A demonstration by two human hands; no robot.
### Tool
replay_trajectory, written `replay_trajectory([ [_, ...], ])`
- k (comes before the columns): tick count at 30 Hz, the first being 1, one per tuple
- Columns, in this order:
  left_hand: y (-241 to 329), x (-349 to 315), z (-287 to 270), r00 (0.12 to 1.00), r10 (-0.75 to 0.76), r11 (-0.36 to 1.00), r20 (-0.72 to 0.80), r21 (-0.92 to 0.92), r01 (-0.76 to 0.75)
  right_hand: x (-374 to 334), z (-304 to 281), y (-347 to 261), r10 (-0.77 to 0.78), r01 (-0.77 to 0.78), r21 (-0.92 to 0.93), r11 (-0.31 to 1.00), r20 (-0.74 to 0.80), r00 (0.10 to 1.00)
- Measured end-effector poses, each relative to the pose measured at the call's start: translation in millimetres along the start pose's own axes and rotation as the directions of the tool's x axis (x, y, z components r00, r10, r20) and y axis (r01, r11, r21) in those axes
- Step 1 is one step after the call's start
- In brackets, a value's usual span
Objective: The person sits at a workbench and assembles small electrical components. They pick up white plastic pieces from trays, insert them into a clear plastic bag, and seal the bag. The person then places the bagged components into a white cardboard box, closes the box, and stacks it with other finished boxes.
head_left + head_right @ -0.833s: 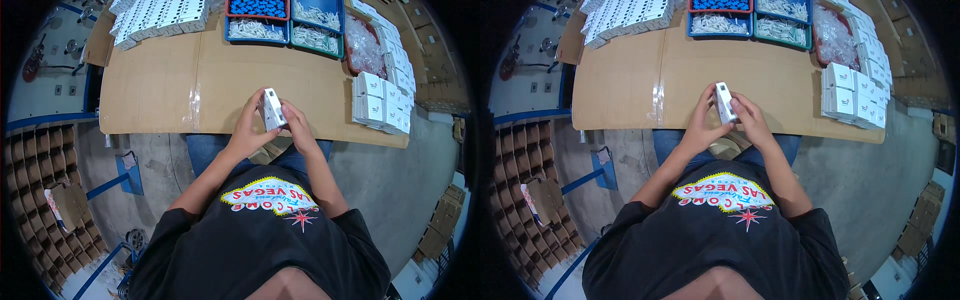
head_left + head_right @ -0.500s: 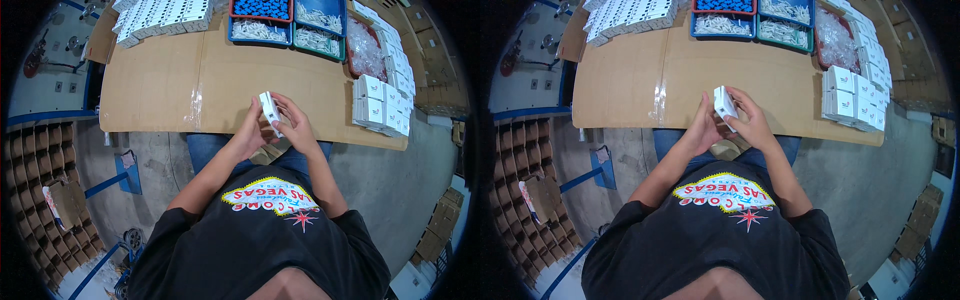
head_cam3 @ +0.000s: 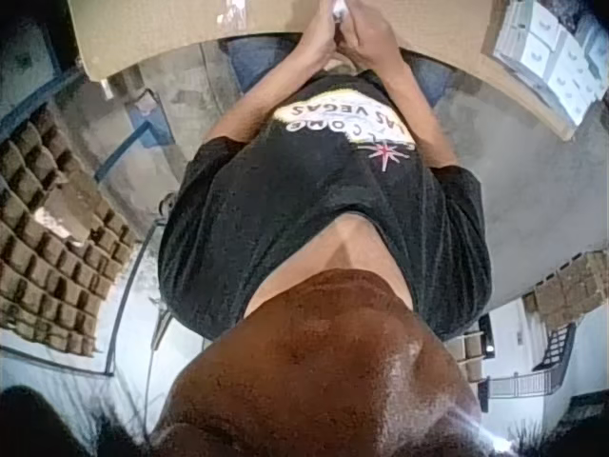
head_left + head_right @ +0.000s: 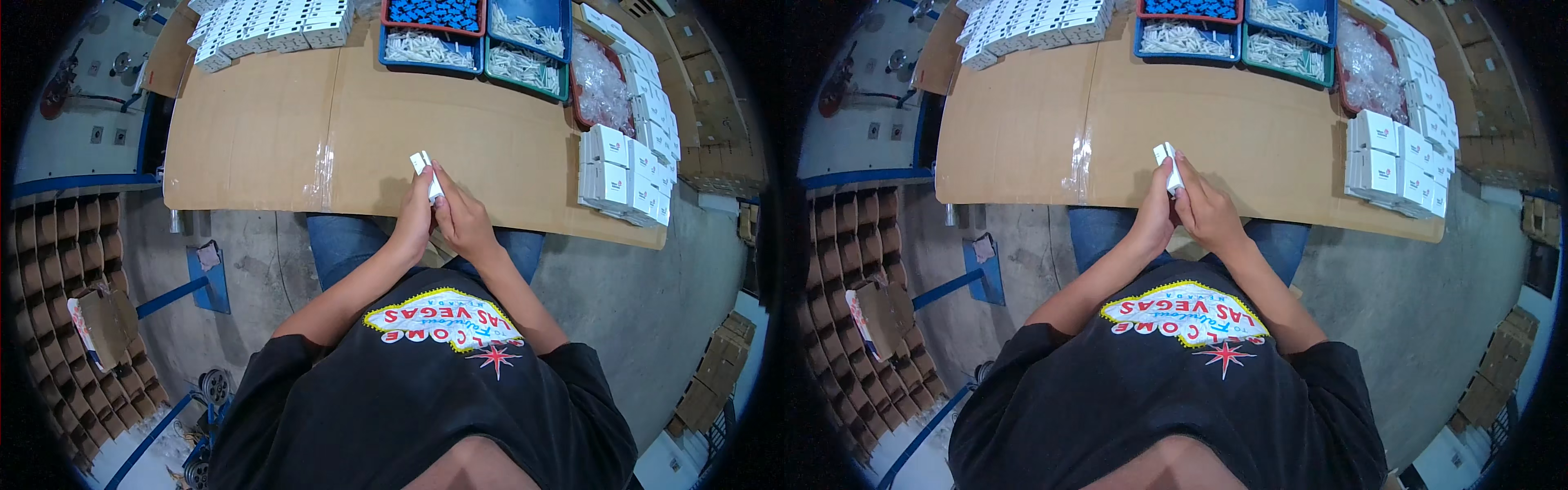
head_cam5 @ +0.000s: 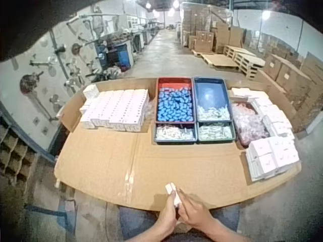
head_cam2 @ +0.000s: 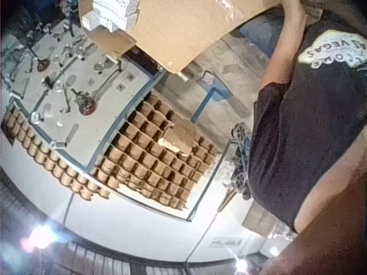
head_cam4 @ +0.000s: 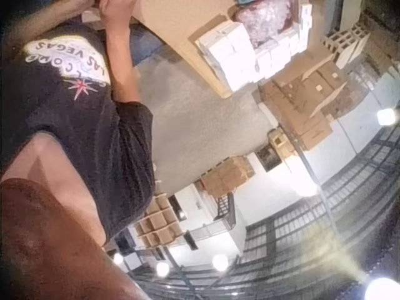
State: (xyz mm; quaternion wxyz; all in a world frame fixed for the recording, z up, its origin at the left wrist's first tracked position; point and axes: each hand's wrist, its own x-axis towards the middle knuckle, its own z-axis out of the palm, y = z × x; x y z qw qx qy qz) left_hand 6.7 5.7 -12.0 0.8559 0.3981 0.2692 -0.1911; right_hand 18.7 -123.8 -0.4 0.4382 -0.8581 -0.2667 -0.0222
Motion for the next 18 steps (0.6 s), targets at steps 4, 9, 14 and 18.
replay_trajectory([
  [4,-4,2,-4,1.000,0.002,0.999,-0.015,-0.048,-0.003,-2,9,3,-0.033,0.032,-0.023,0.999,-0.041,0.999],
  [9,-3,-2,0,0.999,0.010,0.995,-0.033,-0.097,-0.013,-3,8,5,-0.030,0.028,-0.055,0.998,-0.024,0.999],
  [14,-7,-1,-1,1.000,-0.002,0.995,-0.025,-0.096,0.000,-6,6,8,-0.012,0.012,-0.025,1.000,-0.005,1.000],
  [18,-4,-5,4,0.999,-0.024,0.993,-0.029,-0.114,0.020,-6,1,6,0.001,-0.002,0.053,0.999,0.014,1.000],
])
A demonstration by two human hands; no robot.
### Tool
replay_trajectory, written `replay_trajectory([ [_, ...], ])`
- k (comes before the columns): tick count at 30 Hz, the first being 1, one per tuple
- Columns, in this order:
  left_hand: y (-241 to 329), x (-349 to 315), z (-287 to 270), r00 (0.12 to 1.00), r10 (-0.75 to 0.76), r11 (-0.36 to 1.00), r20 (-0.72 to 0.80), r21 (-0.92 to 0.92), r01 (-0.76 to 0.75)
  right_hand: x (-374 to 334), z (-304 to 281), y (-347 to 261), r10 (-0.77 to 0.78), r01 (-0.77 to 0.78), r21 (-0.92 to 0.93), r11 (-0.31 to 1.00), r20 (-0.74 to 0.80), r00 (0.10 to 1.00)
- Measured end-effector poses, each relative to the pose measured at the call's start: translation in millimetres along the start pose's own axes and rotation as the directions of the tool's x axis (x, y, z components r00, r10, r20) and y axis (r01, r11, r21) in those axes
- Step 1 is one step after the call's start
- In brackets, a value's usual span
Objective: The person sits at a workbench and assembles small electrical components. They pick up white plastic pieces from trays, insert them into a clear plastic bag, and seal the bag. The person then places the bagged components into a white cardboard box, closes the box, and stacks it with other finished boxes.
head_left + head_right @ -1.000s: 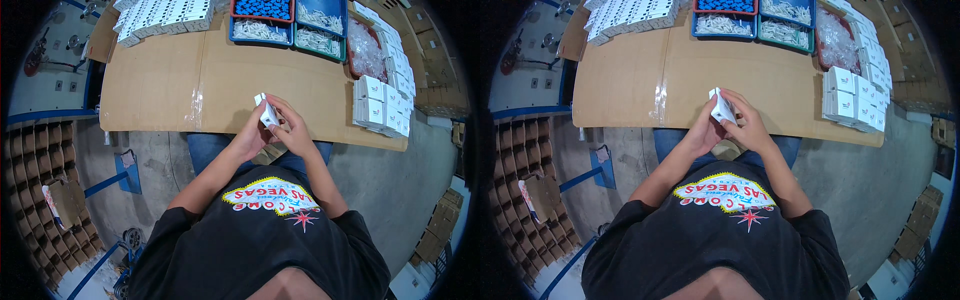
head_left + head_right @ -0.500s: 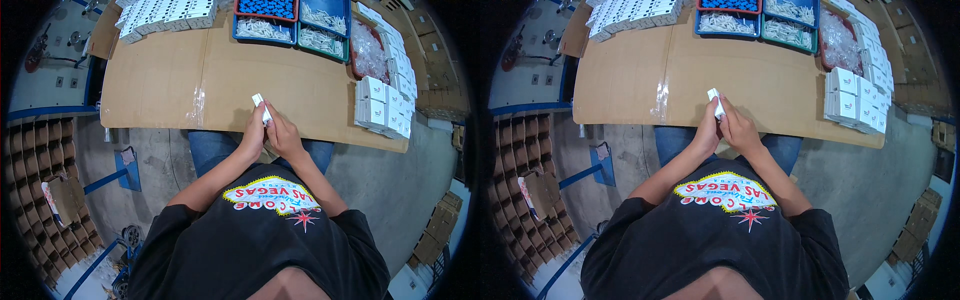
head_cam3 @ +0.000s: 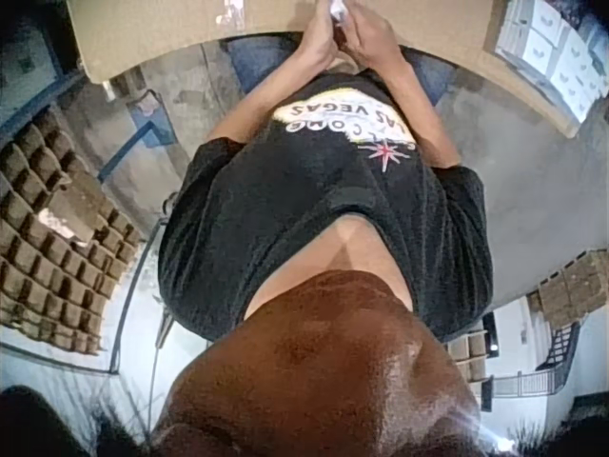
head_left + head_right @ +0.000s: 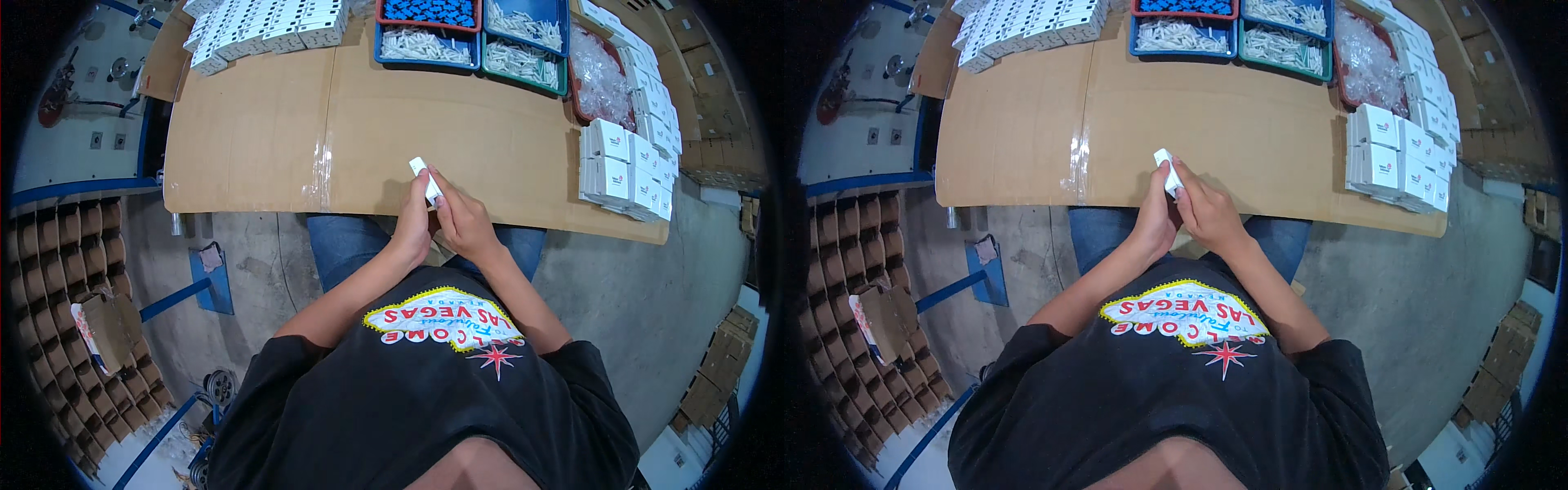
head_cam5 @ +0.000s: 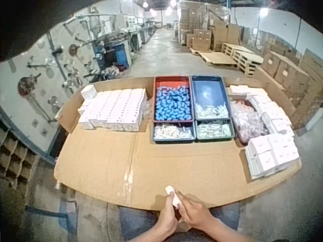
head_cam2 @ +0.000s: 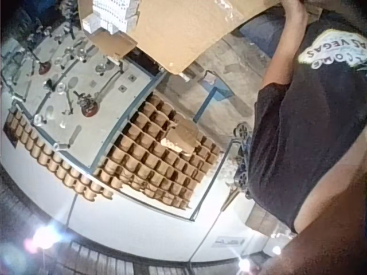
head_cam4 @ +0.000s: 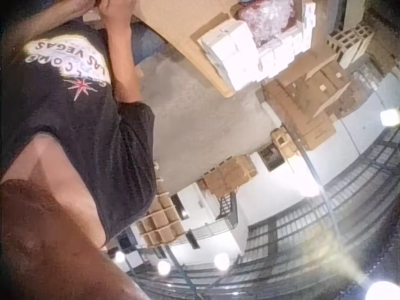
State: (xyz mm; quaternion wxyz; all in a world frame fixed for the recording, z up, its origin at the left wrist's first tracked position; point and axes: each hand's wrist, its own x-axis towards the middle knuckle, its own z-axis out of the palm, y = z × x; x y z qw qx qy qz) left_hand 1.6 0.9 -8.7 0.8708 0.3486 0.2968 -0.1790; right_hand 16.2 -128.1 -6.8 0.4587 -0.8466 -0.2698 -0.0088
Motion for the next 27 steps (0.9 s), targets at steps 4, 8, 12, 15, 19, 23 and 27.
replay_trajectory([
  [4,8,3,-4,0.997,-0.015,1.000,0.070,0.015,0.014,5,-4,2,0.030,-0.033,0.134,0.990,0.027,0.999],
  [8,19,-6,9,0.991,0.102,0.989,0.086,0.097,-0.110,4,-19,-6,0.503,-0.496,0.585,0.642,0.167,0.848],
  [12,10,5,-3,0.860,0.388,0.770,0.331,0.397,-0.500,9,-15,7,0.437,-0.369,0.633,0.680,0.054,0.898],
  [15,8,4,-3,0.805,0.436,0.701,0.403,0.408,-0.584,16,-24,-12,0.390,-0.354,0.619,0.702,0.083,0.917],
  [19,10,9,-5,0.800,0.449,0.731,0.399,0.351,-0.585,19,-25,-14,0.391,-0.329,0.651,0.684,0.054,0.919],
  [23,35,-8,9,0.989,-0.090,0.982,0.116,0.174,0.069,19,-22,-4,0.237,-0.186,0.443,0.877,-0.062,0.970],
  [27,37,-15,11,0.949,-0.227,0.959,0.220,0.220,0.179,20,-27,-15,0.064,-0.052,0.218,0.975,-0.049,0.997],
])
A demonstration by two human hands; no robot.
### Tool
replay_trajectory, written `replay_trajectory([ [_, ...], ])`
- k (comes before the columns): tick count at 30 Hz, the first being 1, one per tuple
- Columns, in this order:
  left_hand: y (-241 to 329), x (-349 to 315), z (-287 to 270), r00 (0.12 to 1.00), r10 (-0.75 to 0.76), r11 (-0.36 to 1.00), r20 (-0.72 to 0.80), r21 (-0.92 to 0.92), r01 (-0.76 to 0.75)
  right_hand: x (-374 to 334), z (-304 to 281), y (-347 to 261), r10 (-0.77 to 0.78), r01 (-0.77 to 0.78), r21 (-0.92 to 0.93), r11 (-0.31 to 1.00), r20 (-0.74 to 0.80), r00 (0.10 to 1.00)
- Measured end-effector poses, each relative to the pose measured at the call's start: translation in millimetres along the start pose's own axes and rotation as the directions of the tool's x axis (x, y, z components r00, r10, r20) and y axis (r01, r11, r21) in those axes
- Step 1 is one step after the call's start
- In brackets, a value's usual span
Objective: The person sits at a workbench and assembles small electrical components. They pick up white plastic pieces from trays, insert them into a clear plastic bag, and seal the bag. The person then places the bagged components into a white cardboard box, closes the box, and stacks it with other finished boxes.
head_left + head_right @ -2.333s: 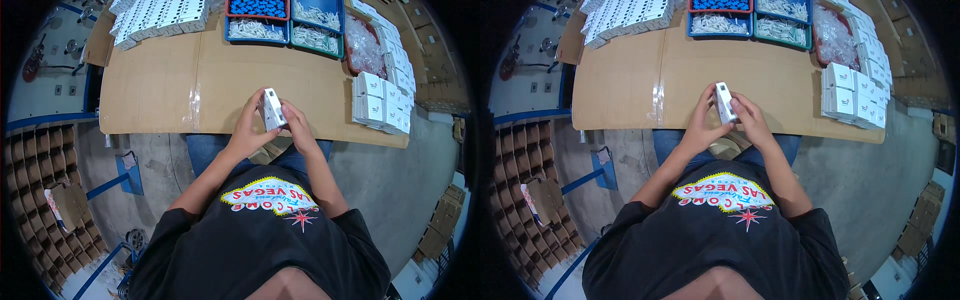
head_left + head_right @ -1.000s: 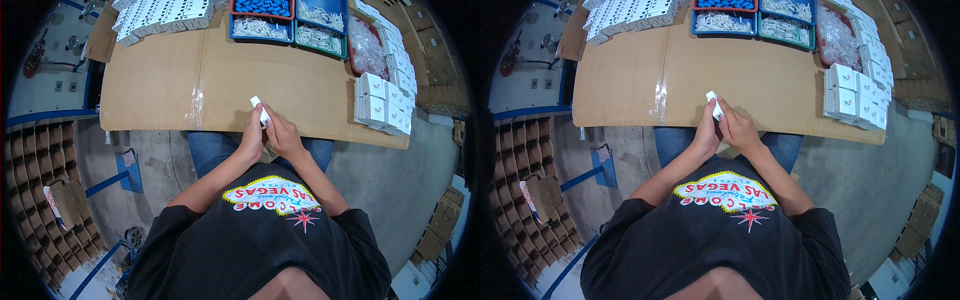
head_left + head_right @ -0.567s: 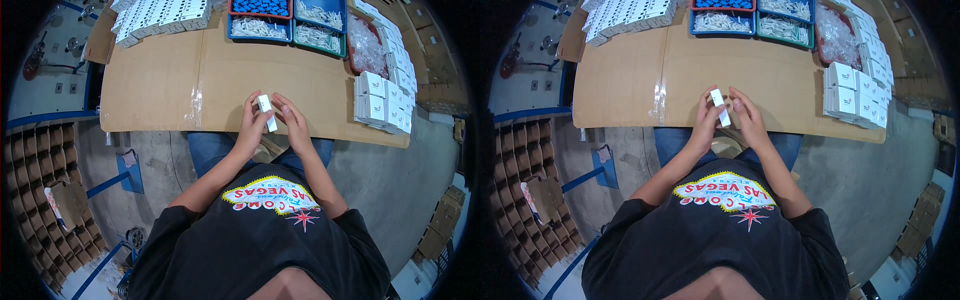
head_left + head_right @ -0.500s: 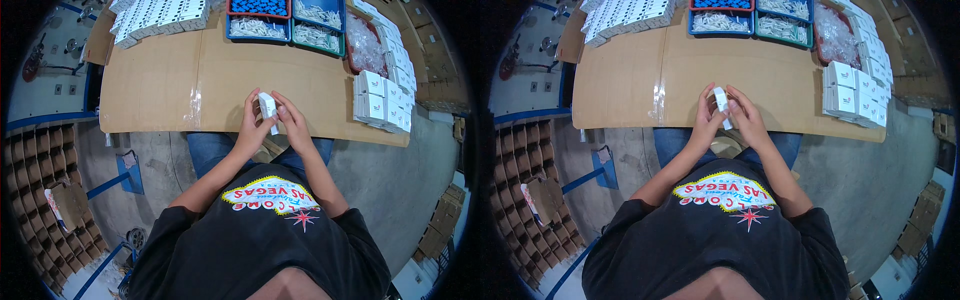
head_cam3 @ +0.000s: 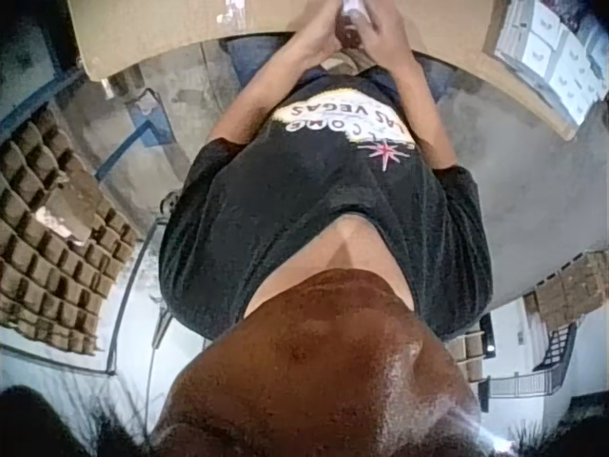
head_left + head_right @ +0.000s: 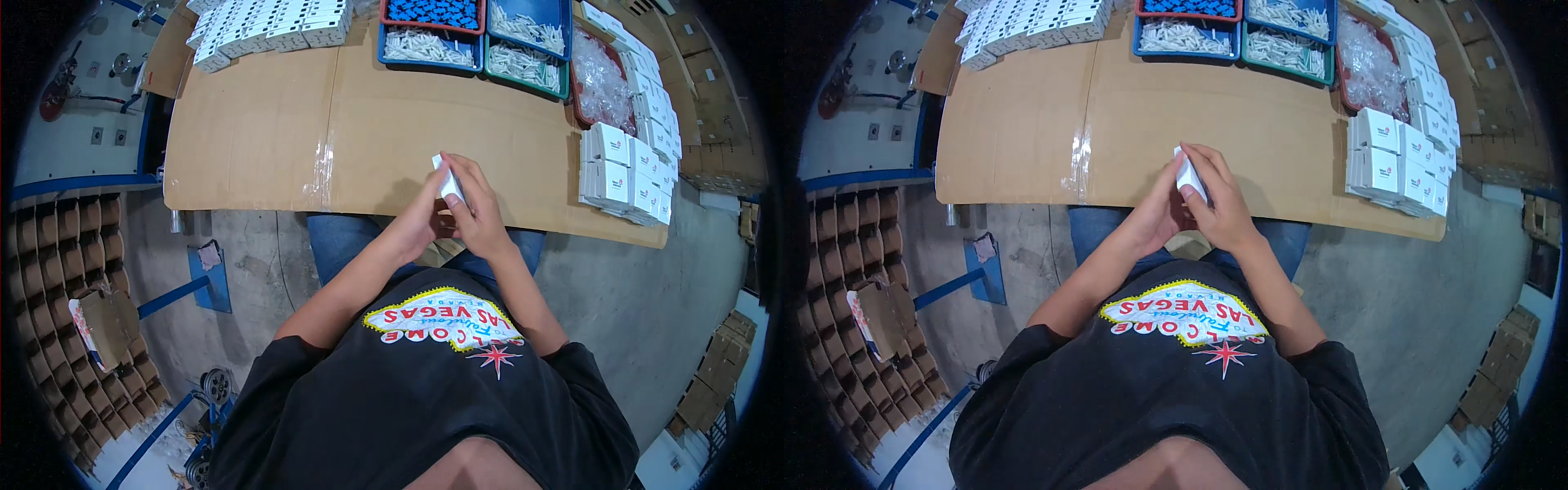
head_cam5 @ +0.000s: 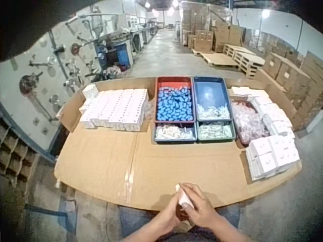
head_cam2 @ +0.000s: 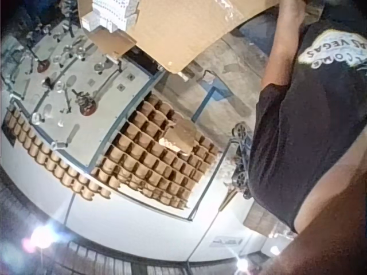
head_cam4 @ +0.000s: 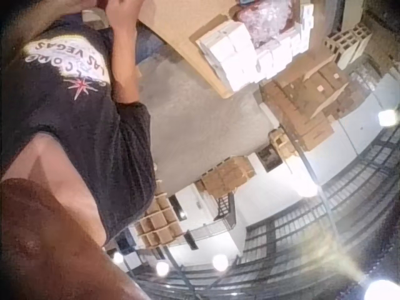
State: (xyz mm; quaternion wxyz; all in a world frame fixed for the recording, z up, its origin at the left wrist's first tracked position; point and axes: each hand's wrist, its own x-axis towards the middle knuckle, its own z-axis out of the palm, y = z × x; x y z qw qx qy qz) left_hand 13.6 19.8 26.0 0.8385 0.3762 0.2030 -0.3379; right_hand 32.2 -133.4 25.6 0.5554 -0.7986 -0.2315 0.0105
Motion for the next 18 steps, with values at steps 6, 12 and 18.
replay_trajectory([
  [6,-12,6,18,0.988,0.111,0.993,-0.107,-0.036,-0.116,-7,8,11,-0.038,0.035,-0.074,0.997,-0.043,0.998],
  [12,-21,13,15,0.979,0.167,0.984,-0.120,-0.049,-0.173,-11,13,17,-0.050,0.046,-0.115,0.992,-0.037,0.998],
  [18,-32,20,4,0.975,0.193,0.980,-0.110,-0.036,-0.198,-15,17,20,-0.027,0.022,-0.087,0.996,-0.053,0.998],
])
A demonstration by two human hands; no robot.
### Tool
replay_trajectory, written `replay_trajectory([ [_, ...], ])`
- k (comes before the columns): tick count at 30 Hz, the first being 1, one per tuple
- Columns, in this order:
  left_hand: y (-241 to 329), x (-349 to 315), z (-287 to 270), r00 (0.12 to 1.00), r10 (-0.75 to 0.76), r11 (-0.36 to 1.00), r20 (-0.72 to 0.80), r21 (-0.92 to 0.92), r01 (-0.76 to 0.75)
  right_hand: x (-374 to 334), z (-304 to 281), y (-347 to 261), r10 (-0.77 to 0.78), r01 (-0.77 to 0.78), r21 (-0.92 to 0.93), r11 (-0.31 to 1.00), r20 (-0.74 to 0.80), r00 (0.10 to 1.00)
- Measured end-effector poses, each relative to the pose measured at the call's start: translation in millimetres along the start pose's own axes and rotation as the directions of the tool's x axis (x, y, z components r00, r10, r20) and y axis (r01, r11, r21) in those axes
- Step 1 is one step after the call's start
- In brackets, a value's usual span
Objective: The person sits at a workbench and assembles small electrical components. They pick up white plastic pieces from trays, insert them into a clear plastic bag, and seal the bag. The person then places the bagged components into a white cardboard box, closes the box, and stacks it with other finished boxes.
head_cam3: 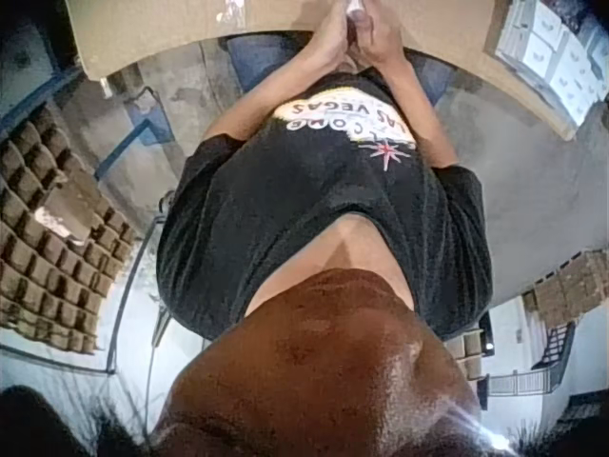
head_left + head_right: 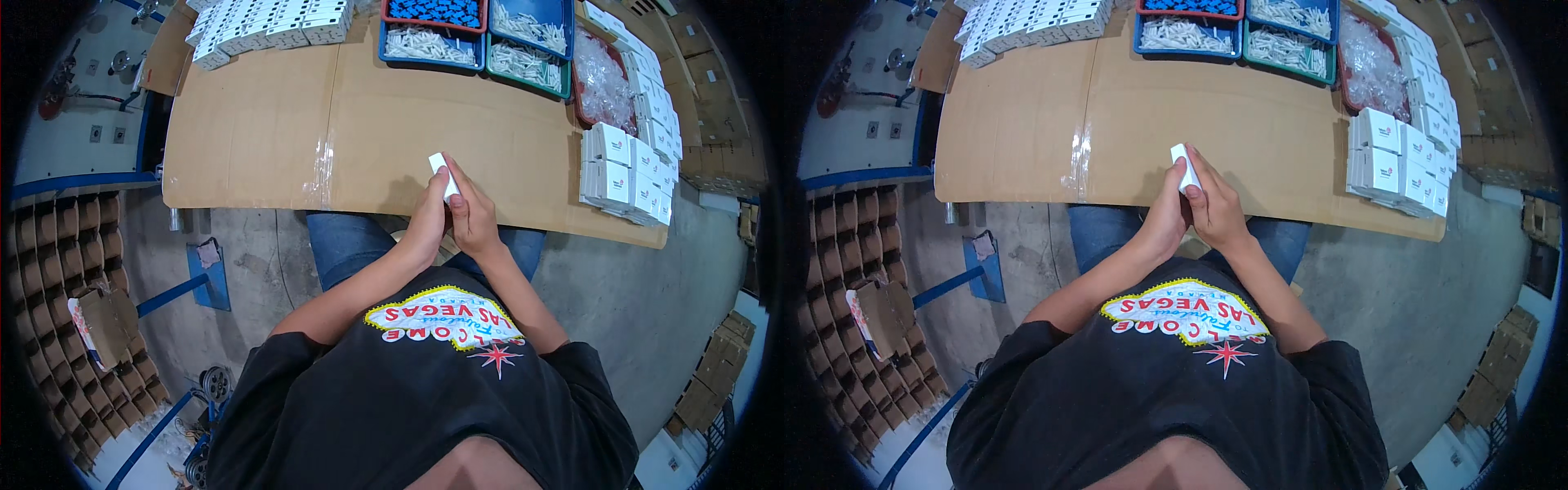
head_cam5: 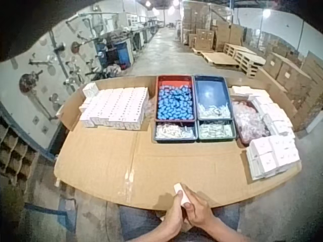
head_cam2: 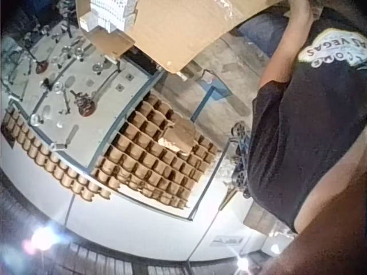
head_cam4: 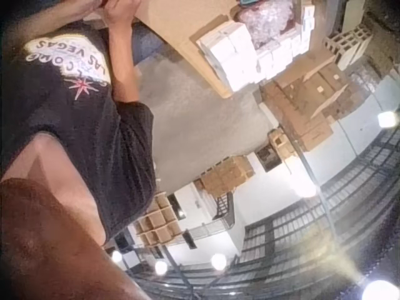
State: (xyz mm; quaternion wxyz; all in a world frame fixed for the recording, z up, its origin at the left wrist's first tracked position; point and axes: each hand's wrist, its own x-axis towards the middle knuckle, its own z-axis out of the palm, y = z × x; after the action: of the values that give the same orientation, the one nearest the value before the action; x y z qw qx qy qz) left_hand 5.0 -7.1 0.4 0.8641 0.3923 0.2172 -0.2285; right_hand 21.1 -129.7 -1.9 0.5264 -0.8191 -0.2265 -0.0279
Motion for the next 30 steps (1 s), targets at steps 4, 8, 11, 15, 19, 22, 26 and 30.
replay_trajectory([
  [4,0,0,3,1.000,0.013,1.000,-0.009,0.002,-0.013,-1,0,3,0.017,-0.017,0.017,1.000,-0.002,1.000],
  [8,0,2,0,1.000,0.016,1.000,-0.007,0.008,-0.015,1,2,5,-0.013,0.013,0.013,1.000,-0.028,1.000],
  [11,0,2,1,1.000,0.009,1.000,-0.018,0.019,-0.008,2,3,5,-0.044,0.044,0.003,0.999,-0.050,0.998],
  [15,-1,2,0,0.999,0.007,1.000,-0.039,0.008,-0.007,2,4,5,-0.016,0.018,0.033,0.999,-0.047,0.999],
  [19,-3,2,1,0.999,0.032,0.999,-0.043,-0.027,-0.033,0,4,7,0.010,-0.006,0.073,0.997,-0.047,0.999],
  [22,5,-2,5,0.995,0.063,0.997,-0.071,0.053,-0.060,3,3,4,0.035,-0.027,0.179,0.983,-0.041,0.999],
  [26,18,-5,12,0.964,0.250,0.959,-0.092,0.161,-0.233,6,1,8,0.134,-0.104,0.390,0.915,-0.050,0.990],
  [30,16,4,-11,0.887,0.446,0.798,0.119,0.397,-0.454,12,-7,-6,0.296,-0.268,0.550,0.791,0.040,0.954],
])
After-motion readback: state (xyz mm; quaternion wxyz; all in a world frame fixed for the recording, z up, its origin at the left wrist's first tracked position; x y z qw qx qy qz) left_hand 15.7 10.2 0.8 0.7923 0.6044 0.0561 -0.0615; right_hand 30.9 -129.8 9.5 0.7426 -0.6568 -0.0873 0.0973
